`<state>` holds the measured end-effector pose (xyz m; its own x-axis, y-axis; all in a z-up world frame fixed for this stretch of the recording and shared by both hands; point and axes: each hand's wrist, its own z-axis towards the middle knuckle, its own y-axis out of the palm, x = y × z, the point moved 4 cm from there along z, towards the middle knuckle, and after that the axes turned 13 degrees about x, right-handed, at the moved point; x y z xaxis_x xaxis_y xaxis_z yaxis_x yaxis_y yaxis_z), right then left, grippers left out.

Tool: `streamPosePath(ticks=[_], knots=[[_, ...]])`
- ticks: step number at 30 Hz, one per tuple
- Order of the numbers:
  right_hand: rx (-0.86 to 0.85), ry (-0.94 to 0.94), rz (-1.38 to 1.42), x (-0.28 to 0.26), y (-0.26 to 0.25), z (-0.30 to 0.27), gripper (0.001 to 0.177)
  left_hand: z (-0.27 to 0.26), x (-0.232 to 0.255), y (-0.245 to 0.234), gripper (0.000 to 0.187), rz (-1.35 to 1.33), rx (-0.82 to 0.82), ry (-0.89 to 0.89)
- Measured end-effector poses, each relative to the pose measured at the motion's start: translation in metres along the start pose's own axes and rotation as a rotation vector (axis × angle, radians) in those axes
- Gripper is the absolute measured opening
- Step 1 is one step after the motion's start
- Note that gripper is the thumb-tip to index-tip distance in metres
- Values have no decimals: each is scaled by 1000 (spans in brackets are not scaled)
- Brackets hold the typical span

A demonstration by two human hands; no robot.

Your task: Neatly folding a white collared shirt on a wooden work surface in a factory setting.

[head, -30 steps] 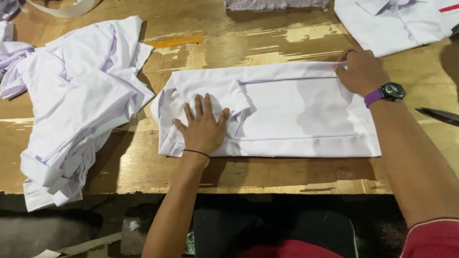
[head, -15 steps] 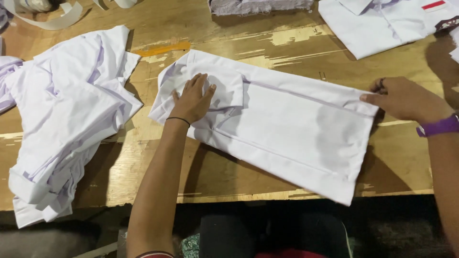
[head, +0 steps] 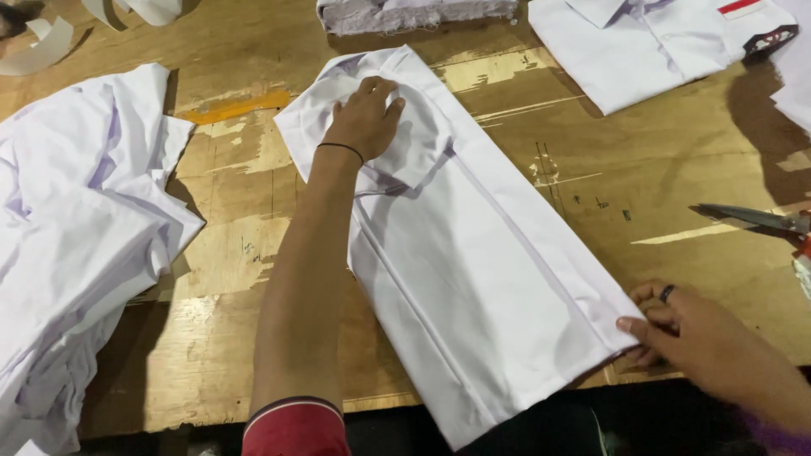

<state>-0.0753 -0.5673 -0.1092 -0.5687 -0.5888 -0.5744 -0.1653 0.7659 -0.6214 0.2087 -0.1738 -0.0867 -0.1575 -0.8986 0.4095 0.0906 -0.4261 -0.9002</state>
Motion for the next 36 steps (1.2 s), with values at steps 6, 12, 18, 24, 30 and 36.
streamPosePath(ticks=[6,12,18,24,30,36], knots=[[-33,190,-34,26,42,-34,42,20,18,28,39,35,107,267],[-44,283,138,83,93,-48,59,9,23,25,40,-4,159,425],[152,315,-278,-18,15,-60,73,28,-43,-24,40,-373,643,135],[267,-419,-230,-177,-12,43,33,15,-110,-38,66,-620,337,-668],[256,-876,88,-303,45,203,45,30,-136,-21,58,-510,341,-505],[237,-856,-10,-320,74,256,21,23,-118,-37,35,-561,302,-483]])
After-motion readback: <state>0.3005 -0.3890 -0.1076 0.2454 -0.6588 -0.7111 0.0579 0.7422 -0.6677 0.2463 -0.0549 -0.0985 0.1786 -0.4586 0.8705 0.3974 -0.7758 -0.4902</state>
